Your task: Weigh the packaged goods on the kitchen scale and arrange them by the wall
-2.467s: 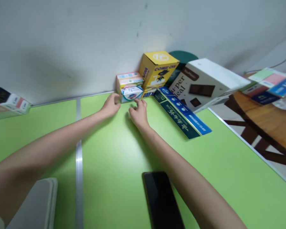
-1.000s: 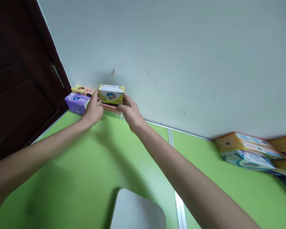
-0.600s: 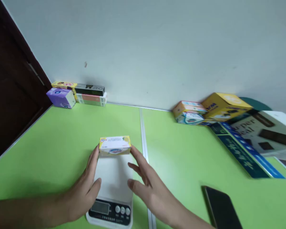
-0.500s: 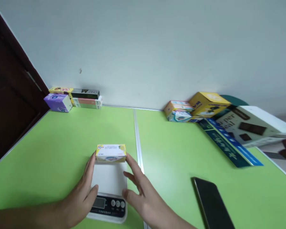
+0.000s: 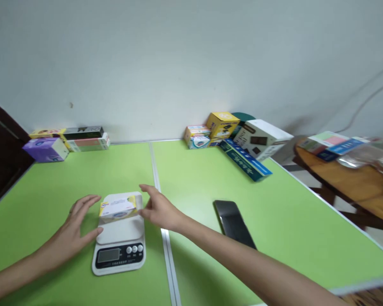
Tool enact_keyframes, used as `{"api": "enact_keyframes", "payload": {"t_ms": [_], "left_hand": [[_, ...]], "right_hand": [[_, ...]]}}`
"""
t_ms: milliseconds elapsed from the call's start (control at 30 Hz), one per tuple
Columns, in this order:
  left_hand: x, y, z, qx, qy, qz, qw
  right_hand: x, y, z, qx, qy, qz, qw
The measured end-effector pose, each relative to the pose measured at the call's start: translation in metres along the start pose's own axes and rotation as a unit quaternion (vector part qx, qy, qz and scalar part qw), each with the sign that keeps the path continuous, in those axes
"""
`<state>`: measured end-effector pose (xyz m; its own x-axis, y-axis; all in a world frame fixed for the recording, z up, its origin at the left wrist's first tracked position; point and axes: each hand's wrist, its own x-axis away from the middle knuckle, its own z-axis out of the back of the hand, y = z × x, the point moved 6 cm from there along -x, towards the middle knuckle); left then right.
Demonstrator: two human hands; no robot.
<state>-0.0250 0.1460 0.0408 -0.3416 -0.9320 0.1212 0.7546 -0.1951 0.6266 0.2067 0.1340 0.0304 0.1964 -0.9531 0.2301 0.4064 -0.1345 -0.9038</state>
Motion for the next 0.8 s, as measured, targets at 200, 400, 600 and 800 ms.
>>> {"api": "enact_keyframes", "payload": {"t_ms": [200,400,600,800], "left_hand": [[-0.028,0.005,-0.006,-0.028,-0.034,-0.059,0.997],[-0.048,0.039,-0.013,-0.007,-0.055,-0.076,0.996],[-0.091,0.109,-0.053,0.043,-0.095,-0.081,0.991],[-0.165,0.183,-0.106,0.051,-0.09,-0.129,0.986]], "right_hand": [[-0.015,-0.009,-0.015,0.052,-0.019,0.105,0.993],[0.005,-0.009,0.026,0.084,0.014,0.22,0.972],[0.022,0.024,0.1,0.065,0.115,0.225,0.965],[0.014,0.083,0.18,-0.048,0.216,0.145,0.964]]}}
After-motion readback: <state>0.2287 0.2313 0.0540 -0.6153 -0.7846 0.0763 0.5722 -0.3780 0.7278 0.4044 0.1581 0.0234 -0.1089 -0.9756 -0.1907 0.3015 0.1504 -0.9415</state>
